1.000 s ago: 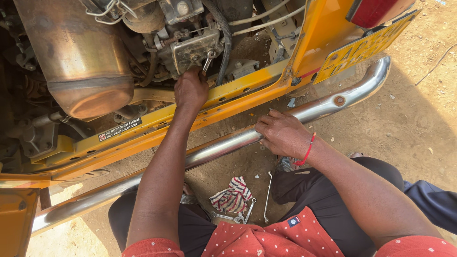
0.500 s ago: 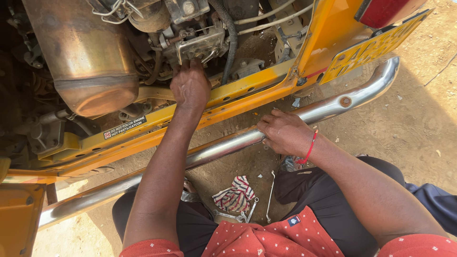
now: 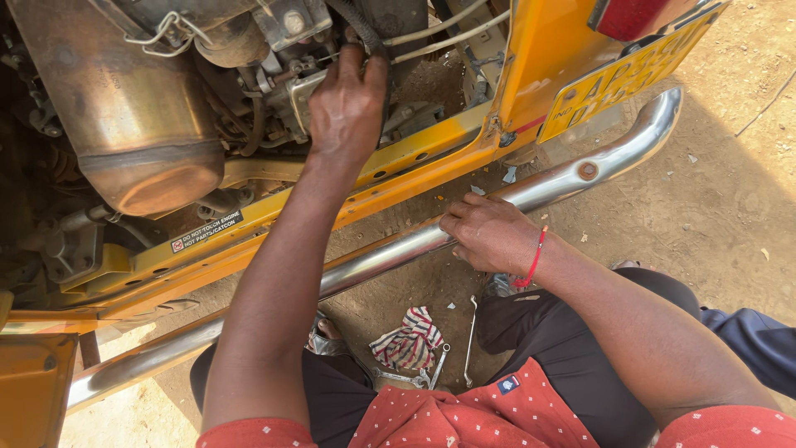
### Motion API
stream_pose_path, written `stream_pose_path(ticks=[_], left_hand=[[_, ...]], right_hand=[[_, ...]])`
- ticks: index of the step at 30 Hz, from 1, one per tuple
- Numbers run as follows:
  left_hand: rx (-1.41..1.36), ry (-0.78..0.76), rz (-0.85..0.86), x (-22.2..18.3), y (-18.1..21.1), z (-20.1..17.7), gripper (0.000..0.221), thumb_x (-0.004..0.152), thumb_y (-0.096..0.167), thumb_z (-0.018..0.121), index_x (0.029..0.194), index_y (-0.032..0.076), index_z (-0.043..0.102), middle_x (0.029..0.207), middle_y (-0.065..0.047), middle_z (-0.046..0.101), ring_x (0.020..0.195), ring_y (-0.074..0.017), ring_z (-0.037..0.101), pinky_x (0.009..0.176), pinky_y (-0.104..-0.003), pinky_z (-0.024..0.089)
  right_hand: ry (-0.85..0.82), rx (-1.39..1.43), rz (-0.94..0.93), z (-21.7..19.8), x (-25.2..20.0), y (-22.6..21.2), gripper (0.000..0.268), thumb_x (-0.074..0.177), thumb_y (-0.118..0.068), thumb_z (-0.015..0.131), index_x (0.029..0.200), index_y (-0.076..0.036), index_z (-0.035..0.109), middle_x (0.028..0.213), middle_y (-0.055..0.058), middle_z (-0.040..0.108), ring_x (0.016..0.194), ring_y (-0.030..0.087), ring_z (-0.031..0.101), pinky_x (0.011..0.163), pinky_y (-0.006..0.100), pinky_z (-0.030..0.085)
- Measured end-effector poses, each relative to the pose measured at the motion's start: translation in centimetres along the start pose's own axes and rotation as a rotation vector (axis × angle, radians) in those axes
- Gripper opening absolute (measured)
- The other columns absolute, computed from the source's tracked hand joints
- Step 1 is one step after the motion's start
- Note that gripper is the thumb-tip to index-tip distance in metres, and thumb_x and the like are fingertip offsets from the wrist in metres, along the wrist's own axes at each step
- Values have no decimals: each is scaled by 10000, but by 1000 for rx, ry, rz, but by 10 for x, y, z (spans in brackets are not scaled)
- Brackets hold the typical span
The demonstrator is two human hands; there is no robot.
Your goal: The person works on a vehicle engine by using a wrench to tighten bolts, manipulating small components with their hands, and closing the yellow metal engine cover.
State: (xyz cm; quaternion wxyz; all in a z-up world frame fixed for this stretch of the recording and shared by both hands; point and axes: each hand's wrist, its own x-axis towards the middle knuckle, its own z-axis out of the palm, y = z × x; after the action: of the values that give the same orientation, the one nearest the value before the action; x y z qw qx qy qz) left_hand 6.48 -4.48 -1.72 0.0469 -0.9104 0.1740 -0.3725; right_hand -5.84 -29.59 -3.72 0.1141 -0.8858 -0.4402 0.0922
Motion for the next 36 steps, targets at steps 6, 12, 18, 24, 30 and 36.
stream_pose_path(ticks=[6, 12, 18, 24, 30, 36], left_hand=[[-8, 111, 89, 8, 26, 31, 279, 972, -40, 687, 1244, 8, 652, 1020, -180, 717, 836, -260, 759, 585, -326, 640], [-110, 71, 147, -7, 52, 31, 269, 830, 25, 721, 1096, 17, 680, 974, -140, 738, 831, -236, 721, 609, -341, 624], [-136, -77, 257, -14, 53, -2, 235, 799, 49, 702, 1033, 42, 694, 926, -109, 715, 869, -240, 723, 651, -351, 623], [-263, 65, 287, -33, 39, -42, 160, 904, 33, 674, 1053, 39, 615, 1045, -135, 732, 903, -242, 726, 732, -358, 643], [-963, 19, -752, -67, 9, -51, 177, 1029, 96, 653, 1089, 43, 495, 973, -124, 729, 699, -194, 721, 519, -321, 562], [-1490, 258, -1368, -75, -21, -34, 142, 922, -68, 627, 904, 9, 509, 854, -151, 685, 795, -260, 782, 610, -320, 635]], right_hand=[[-12, 0, -7, -1, -1, 1, 466, 734, -222, 818, 1141, -55, 664, 1147, 98, 655, 1149, 321, 586, 974, 459, 493], [-8, 16, -19, -2, -1, 4, 474, 736, -227, 812, 1153, -57, 666, 1156, 99, 659, 1143, 323, 590, 989, 448, 494], [-33, 10, 6, -4, -1, 2, 458, 751, -240, 808, 1152, -67, 669, 1168, 91, 656, 1143, 322, 586, 983, 446, 496], [10, 1, -22, -1, -4, 2, 474, 736, -235, 810, 1152, -57, 669, 1185, 103, 650, 1150, 332, 583, 987, 449, 494], [17, -7, -21, 5, -5, 4, 475, 741, -240, 811, 1156, -58, 667, 1210, 105, 646, 1165, 331, 579, 996, 450, 494], [1, -22, 15, 6, -5, 0, 503, 744, -248, 809, 1189, -73, 655, 1227, 93, 639, 1166, 321, 571, 997, 449, 492]])
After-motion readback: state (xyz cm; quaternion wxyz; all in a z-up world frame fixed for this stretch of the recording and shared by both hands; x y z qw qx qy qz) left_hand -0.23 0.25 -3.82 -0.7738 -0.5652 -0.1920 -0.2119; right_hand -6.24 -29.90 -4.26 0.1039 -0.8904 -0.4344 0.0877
